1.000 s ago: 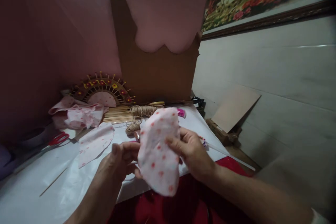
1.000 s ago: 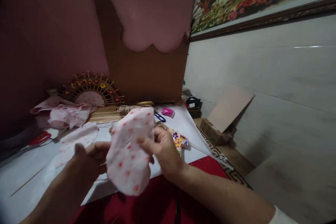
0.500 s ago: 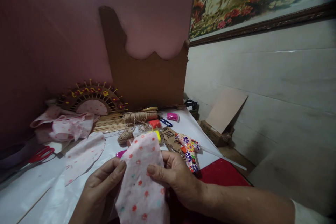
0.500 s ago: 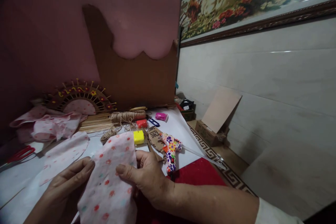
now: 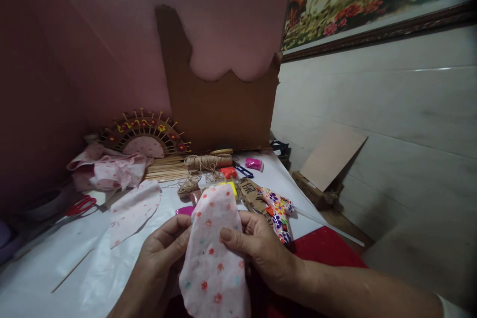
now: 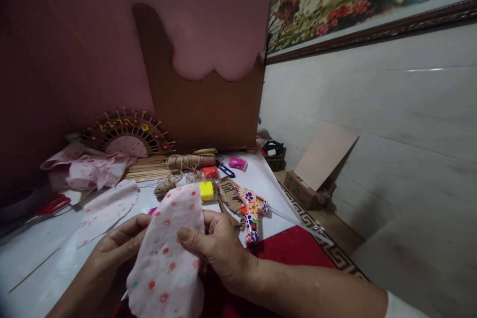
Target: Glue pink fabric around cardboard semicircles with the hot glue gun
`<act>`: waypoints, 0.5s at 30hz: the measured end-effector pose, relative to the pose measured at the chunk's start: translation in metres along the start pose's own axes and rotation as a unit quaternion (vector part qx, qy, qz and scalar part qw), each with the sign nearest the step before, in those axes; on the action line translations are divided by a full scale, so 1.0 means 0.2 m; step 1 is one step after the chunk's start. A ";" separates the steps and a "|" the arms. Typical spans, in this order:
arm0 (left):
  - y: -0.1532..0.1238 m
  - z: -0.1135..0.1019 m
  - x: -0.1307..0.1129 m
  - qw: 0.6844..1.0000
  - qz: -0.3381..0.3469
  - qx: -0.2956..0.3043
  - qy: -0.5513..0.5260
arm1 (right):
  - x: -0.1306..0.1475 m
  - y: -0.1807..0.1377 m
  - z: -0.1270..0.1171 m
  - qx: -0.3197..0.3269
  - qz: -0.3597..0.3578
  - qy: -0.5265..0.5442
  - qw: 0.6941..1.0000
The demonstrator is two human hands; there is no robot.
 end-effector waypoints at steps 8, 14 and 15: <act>-0.01 0.02 -0.04 0.990 0.087 -0.031 0.107 | 0.00 0.00 -0.01 -0.003 -0.002 0.018 1.000; 0.02 -0.03 -0.10 0.710 0.519 0.045 0.473 | 0.02 -0.01 -0.01 -0.018 0.010 0.044 0.999; 0.02 -0.03 -0.10 0.633 0.572 0.083 0.515 | 0.03 -0.01 0.00 -0.011 0.010 0.048 0.999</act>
Point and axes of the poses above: each hand's wrist, its own y-axis towards the middle knuckle, its own z-axis out of the palm, x = y × z, the point moved 2 cm from there along y, towards the middle knuckle, and after that the axes turned 13 degrees about z, right-handed, at the moved point
